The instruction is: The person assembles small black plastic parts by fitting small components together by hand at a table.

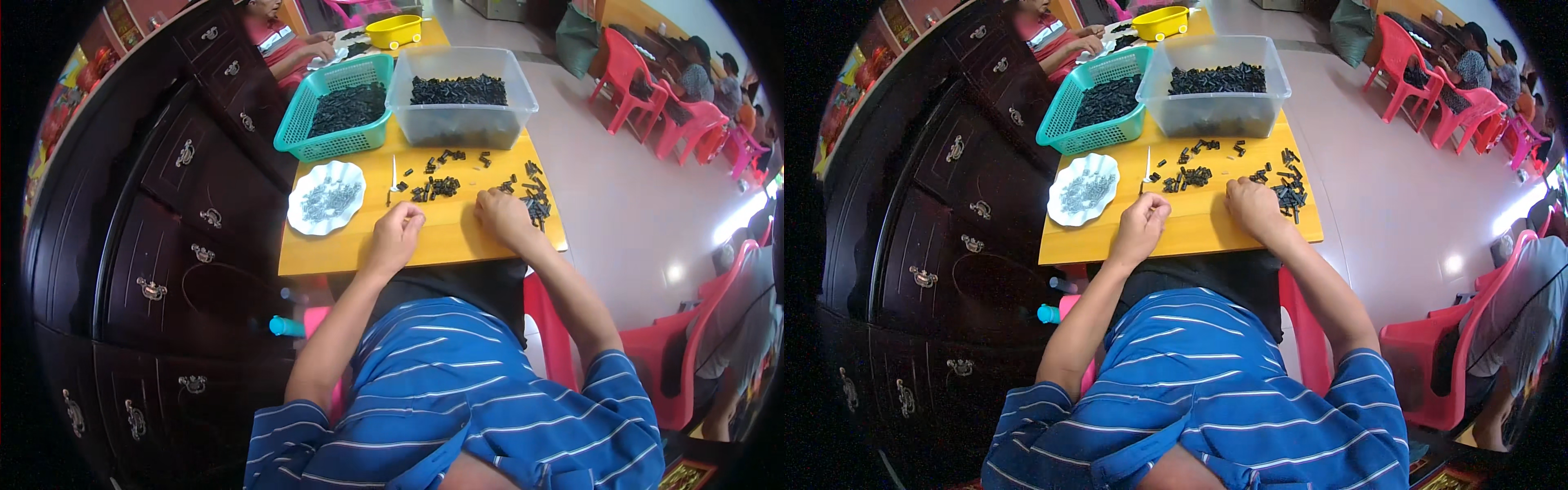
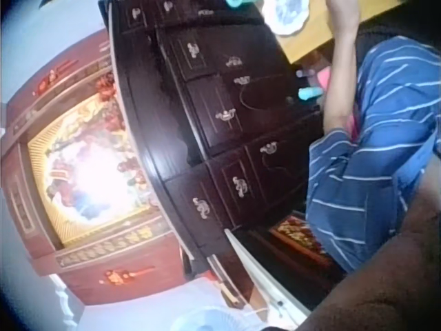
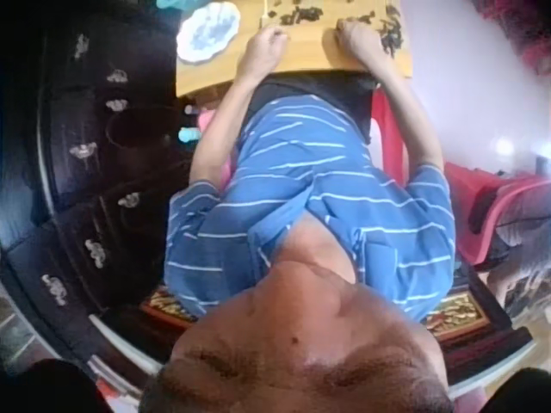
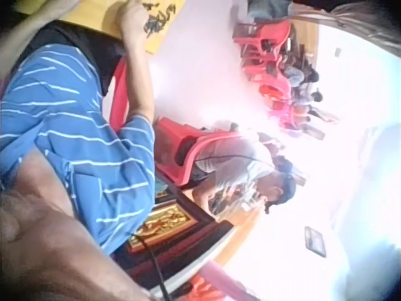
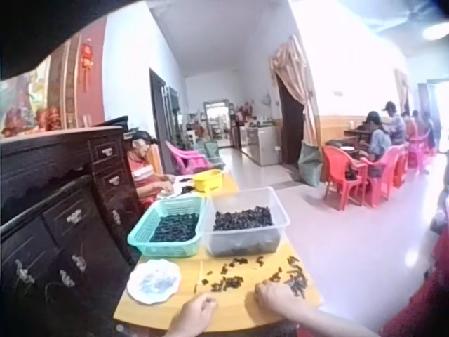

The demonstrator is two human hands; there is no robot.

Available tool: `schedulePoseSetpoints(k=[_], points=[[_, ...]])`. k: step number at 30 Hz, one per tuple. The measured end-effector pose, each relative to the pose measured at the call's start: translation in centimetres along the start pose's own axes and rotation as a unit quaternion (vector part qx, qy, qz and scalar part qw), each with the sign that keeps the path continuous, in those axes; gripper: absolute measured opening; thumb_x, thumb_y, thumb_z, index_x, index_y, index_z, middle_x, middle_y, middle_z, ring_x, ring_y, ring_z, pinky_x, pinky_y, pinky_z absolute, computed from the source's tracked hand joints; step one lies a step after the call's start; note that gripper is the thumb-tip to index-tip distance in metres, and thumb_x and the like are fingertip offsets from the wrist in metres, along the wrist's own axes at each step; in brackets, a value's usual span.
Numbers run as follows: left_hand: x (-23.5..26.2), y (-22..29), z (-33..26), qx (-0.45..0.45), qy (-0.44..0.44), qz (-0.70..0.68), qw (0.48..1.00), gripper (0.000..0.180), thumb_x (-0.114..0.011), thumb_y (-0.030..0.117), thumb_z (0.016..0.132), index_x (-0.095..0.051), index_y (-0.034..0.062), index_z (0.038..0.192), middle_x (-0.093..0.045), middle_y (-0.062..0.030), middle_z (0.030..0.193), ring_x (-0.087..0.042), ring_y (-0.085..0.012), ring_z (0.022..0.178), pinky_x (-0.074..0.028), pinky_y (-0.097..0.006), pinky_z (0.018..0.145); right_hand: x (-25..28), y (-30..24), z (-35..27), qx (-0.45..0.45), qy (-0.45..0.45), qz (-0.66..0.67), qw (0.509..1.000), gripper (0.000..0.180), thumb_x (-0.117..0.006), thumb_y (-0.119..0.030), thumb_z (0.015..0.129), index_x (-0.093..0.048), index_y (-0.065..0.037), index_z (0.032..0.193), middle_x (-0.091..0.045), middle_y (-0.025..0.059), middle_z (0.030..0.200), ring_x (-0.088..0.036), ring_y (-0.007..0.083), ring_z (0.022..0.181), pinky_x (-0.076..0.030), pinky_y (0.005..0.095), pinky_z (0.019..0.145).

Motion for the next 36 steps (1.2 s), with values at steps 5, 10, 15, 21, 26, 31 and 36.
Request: schedulePoseSetpoints(k=[5,10,15,21,26,31,36], points=[[-0.3,-1.3,-1.0,0.117,-0.023,-0.269,0.956,0.014,-0.058,0.014,0.099,-0.063,0.0019,0.102,-0.063,-0.0032,0.084,-0.056,-0.0077,0.063,-0.049,-0.022,0.057,2.0,-1.6,-0.8,-0.018,0.011,0.104,0.994,0.019,-0.058,-0.022,0.094,-0.062,-0.004,0.091,-0.068,0.0185,0.089,-0.067,0.0393,0.085,-0.053,0.05,0.072],[-0.3,-1.2,-2.0,0.153,-0.052,-0.29,0.943,0.017,-0.058,0.015,0.099,-0.063,0.0016,0.108,-0.064,-0.0015,0.085,-0.057,-0.0057,0.066,-0.049,-0.02,0.057,3.3,-3.8,-0.9,0.023,0.039,0.266,0.963,0.01,-0.063,-0.013,0.091,-0.061,-0.003,0.093,-0.066,0.0147,0.082,-0.066,0.0296,0.074,-0.051,0.0408,0.066],[-0.7,-1.3,-1.8,0.154,-0.05,-0.351,0.922,0.016,-0.061,0.013,0.097,-0.064,0.0031,0.109,-0.066,-0.0013,0.088,-0.062,-0.0069,0.073,-0.052,-0.02,0.063,2.5,-5.2,-0.9,-0.035,0.02,0.419,0.907,0.011,-0.066,-0.011,0.09,-0.061,-0.002,0.09,-0.063,0.0041,0.076,-0.056,0.012,0.06,-0.046,0.0288,0.057],[-0.5,-2.2,-1.9,0.164,-0.058,-0.468,0.867,0.016,-0.064,0.011,0.095,-0.063,0.0039,0.11,-0.067,-0.0018,0.091,-0.065,-0.0086,0.077,-0.055,-0.023,0.067,0.7,-5.8,-1.2,-0.036,-0.009,0.572,0.819,0.009,-0.068,-0.012,0.092,-0.064,-0.004,0.092,-0.057,-0.0062,0.076,-0.045,0.0,0.062,-0.039,0.0192,0.056],[-0.6,-1.6,-2.0,0.147,-0.072,-0.446,0.88,0.014,-0.064,0.01,0.095,-0.064,0.0039,0.108,-0.067,-0.002,0.089,-0.065,-0.0089,0.075,-0.056,-0.023,0.069,1.1,-6.4,-1.7,-0.039,-0.042,0.624,0.779,0.005,-0.067,-0.009,0.094,-0.065,-0.004,0.095,-0.058,-0.0068,0.078,-0.045,0.0006,0.063,-0.039,0.0185,0.056],[-0.7,-1.1,-2.1,0.135,-0.079,-0.409,0.899,0.013,-0.065,0.008,0.094,-0.064,0.0032,0.107,-0.068,-0.0026,0.089,-0.065,-0.0091,0.075,-0.055,-0.023,0.069,1.3,-6.4,-1.8,-0.031,-0.039,0.625,0.779,0.005,-0.066,-0.008,0.095,-0.065,-0.004,0.094,-0.059,-0.0073,0.078,-0.046,0.0005,0.063,-0.04,0.0184,0.057],[-0.8,-1.0,-2.3,0.11,-0.082,-0.362,0.922,0.012,-0.064,0.003,0.093,-0.064,0.0012,0.105,-0.068,-0.003,0.09,-0.064,-0.0085,0.075,-0.054,-0.022,0.069,2.8,-6.7,-1.8,-0.004,-0.033,0.562,0.826,0.006,-0.069,-0.009,0.092,-0.066,-0.003,0.093,-0.06,-0.0061,0.075,-0.048,0.0018,0.062,-0.041,0.0201,0.056]])
Point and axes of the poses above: each hand's wrist, its own z-axis towards the middle knuckle, its own x-axis out of the back of the hand, y = z × x, the point moved 2 cm from there along z, towards the middle knuckle
